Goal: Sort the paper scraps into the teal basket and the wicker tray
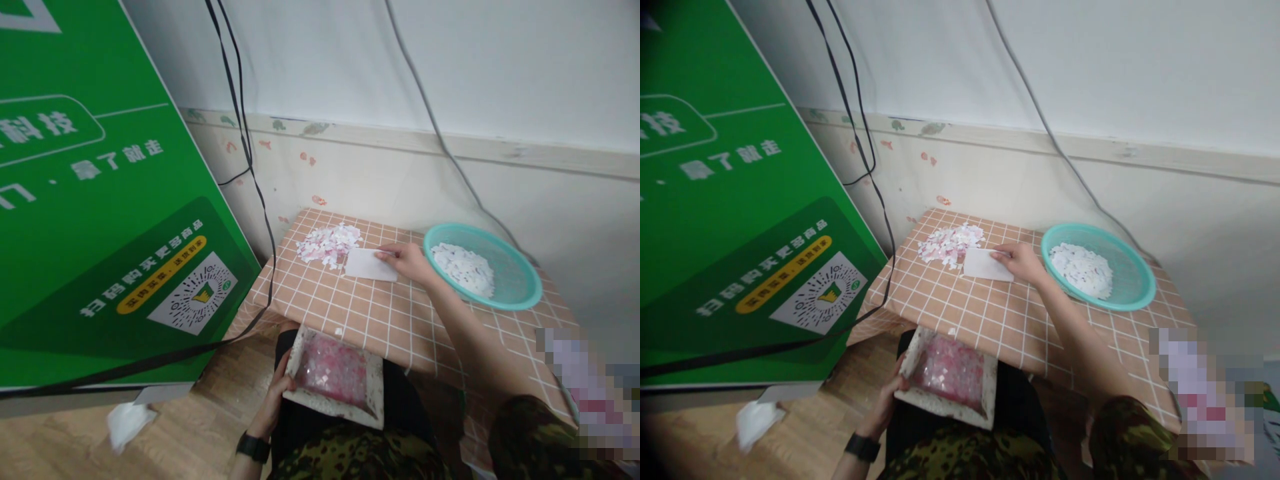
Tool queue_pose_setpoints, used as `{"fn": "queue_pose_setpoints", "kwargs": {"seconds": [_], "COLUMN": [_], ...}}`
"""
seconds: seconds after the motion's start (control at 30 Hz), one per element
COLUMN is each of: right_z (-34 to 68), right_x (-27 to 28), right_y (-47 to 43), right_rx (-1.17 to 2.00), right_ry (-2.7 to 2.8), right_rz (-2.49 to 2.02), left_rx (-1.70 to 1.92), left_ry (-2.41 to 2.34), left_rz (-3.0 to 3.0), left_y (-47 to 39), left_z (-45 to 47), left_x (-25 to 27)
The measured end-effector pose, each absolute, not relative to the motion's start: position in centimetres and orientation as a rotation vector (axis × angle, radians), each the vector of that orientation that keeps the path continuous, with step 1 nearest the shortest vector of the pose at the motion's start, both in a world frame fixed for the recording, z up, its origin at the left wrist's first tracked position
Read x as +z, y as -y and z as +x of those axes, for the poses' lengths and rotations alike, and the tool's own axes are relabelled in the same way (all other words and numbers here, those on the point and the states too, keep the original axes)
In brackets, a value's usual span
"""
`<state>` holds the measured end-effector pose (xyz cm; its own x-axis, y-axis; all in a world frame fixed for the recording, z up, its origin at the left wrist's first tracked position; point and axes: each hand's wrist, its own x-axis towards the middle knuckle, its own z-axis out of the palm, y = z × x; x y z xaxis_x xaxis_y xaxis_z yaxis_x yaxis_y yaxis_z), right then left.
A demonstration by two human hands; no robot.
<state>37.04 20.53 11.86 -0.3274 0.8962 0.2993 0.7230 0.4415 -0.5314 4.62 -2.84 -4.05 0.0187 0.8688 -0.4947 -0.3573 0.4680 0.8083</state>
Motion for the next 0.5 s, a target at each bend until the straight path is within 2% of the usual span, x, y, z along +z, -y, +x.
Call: {"fn": "queue_pose_setpoints", "kwargs": {"seconds": [0.2, 0.5], "right_z": [35.0, 37.6], "right_x": [11.9, 11.8], "right_y": [-20.3, -21.2], "right_rx": [0.435, 0.457], "right_ry": [2.146, 2.117], "right_rz": [-1.274, -1.330], "left_rx": [1.079, 1.066], "left_ry": [-1.204, -1.168], "left_rz": [0.580, 0.620], "left_y": [2.9, 3.1], "left_z": [4.5, 4.0], "left_x": [-4.5, -5.1]}}
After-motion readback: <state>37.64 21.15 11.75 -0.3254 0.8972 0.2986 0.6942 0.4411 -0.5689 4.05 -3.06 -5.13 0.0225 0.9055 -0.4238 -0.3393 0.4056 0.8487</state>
